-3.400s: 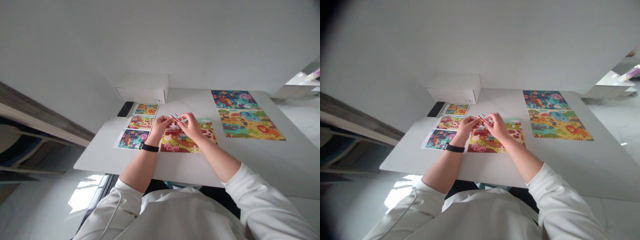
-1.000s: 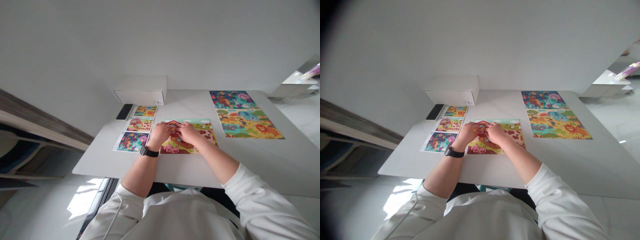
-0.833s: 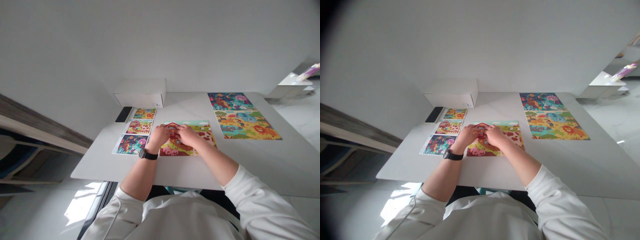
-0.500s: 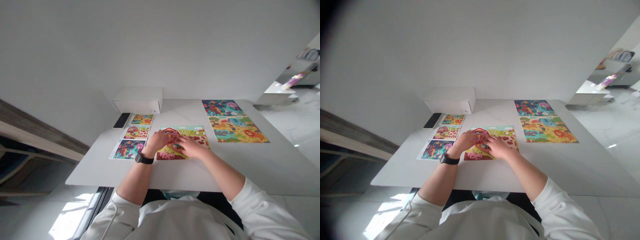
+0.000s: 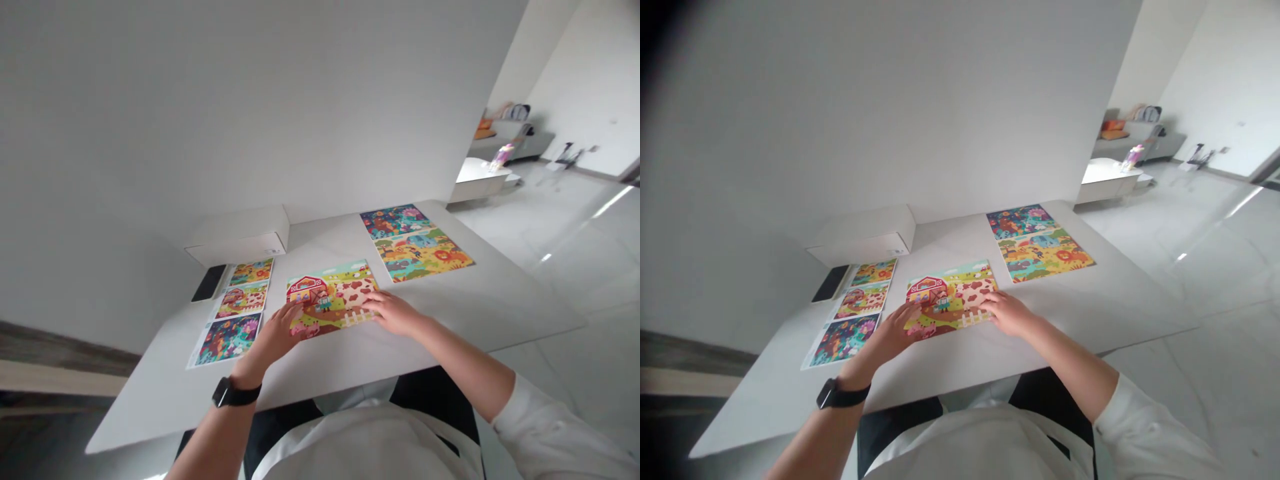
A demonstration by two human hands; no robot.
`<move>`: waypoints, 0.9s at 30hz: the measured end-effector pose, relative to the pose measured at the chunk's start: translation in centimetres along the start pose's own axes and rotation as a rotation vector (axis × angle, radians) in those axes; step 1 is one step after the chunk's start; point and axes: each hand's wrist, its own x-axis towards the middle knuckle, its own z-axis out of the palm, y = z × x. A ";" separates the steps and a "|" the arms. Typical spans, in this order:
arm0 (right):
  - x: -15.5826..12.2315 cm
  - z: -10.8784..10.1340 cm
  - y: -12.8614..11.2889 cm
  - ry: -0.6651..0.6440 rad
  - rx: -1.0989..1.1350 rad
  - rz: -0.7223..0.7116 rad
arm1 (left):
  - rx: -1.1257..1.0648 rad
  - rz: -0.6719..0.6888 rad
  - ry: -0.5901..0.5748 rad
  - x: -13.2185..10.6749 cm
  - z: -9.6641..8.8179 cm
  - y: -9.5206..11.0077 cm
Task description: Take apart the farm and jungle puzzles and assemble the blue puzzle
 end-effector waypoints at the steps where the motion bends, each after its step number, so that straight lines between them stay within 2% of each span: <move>1: 0.2 0.0 0.0 -0.006 0.001 0.011 | 0.001 -0.027 -0.024 -0.1 0.0 0.0; 4: 0.7 0.1 -0.2 -0.019 -0.007 0.032 | -0.020 -0.065 -0.088 -0.4 0.0 0.2; 7: 1.1 0.3 0.1 -0.014 -0.017 0.027 | -0.025 -0.109 -0.050 -0.3 0.0 0.4; 10: 1.9 0.3 1.1 0.009 -0.021 0.025 | -0.037 -0.110 -0.023 1.1 0.1 0.6; 15: 5.5 -0.6 3.8 0.063 -0.050 0.047 | -0.014 -0.132 -0.023 5.8 0.4 0.1; 19: 9.1 -1.5 6.1 0.088 -0.106 0.101 | 0.039 -0.236 0.017 10.2 1.0 -0.7; 21: 10.5 -1.9 7.0 0.090 -0.133 0.132 | 0.059 -0.261 -0.001 12.4 1.4 -1.0; 27: 13.0 -2.5 9.5 0.118 -0.184 0.223 | 0.043 -0.255 -0.005 17.3 2.6 -2.0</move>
